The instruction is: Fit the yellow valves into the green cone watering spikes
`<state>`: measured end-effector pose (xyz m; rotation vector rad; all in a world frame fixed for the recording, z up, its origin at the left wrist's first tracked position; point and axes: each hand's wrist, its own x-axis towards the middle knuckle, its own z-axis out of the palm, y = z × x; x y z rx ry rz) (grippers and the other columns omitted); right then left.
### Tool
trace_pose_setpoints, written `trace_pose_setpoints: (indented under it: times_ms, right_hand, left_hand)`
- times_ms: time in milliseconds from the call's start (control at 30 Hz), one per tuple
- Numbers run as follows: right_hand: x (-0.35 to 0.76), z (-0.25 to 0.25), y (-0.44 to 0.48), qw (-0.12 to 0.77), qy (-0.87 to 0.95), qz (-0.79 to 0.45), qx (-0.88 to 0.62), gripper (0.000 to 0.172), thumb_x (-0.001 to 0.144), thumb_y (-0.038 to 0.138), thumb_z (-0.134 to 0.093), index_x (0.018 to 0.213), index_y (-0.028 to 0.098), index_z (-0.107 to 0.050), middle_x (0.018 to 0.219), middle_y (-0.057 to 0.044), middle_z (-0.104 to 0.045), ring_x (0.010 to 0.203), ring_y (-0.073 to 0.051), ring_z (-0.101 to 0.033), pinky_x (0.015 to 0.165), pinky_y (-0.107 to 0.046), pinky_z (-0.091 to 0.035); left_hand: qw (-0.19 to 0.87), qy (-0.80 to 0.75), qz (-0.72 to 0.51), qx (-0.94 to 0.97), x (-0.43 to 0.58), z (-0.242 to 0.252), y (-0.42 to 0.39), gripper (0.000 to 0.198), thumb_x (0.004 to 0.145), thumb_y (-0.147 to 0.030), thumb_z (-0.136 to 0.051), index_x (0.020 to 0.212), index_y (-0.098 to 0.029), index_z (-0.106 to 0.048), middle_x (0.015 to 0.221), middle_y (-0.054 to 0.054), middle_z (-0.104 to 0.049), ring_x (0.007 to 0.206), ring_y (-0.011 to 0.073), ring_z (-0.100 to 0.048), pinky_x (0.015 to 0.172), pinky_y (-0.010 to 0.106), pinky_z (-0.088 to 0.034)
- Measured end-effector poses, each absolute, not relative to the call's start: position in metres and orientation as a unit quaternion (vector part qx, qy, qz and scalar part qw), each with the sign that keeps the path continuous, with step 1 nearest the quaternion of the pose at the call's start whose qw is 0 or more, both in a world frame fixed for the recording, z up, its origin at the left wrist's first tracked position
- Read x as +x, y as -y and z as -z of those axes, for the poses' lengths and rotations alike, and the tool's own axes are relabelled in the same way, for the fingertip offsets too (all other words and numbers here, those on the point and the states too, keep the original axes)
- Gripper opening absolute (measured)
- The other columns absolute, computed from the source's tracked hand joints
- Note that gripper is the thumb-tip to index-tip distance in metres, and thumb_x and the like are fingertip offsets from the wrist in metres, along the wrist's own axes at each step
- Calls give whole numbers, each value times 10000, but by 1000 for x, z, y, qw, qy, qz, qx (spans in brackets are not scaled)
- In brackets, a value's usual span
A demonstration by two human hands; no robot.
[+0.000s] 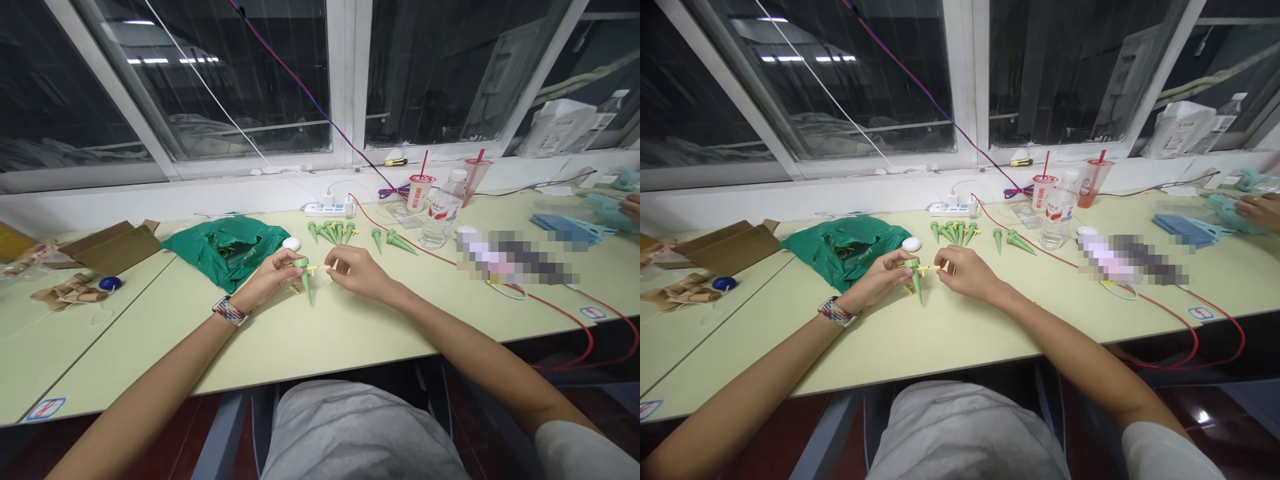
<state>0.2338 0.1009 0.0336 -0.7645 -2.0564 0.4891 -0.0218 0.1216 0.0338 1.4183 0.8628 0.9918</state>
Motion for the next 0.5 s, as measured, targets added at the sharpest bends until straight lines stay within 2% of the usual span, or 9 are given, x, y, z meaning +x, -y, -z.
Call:
trace_pose_setpoints:
  times_ms: [500]
  right_hand:
    - [230, -26, -97, 429, 847, -150, -278, 95, 926, 114, -623, 951, 194, -667, 924, -20, -645, 684, -112, -611, 677, -254, -475]
  left_hand:
    - [555, -374, -396, 628, -20, -30, -119, 394, 726, -340, -921, 1009, -161, -713, 773, -7, -637, 665, 111, -602, 629, 240, -537]
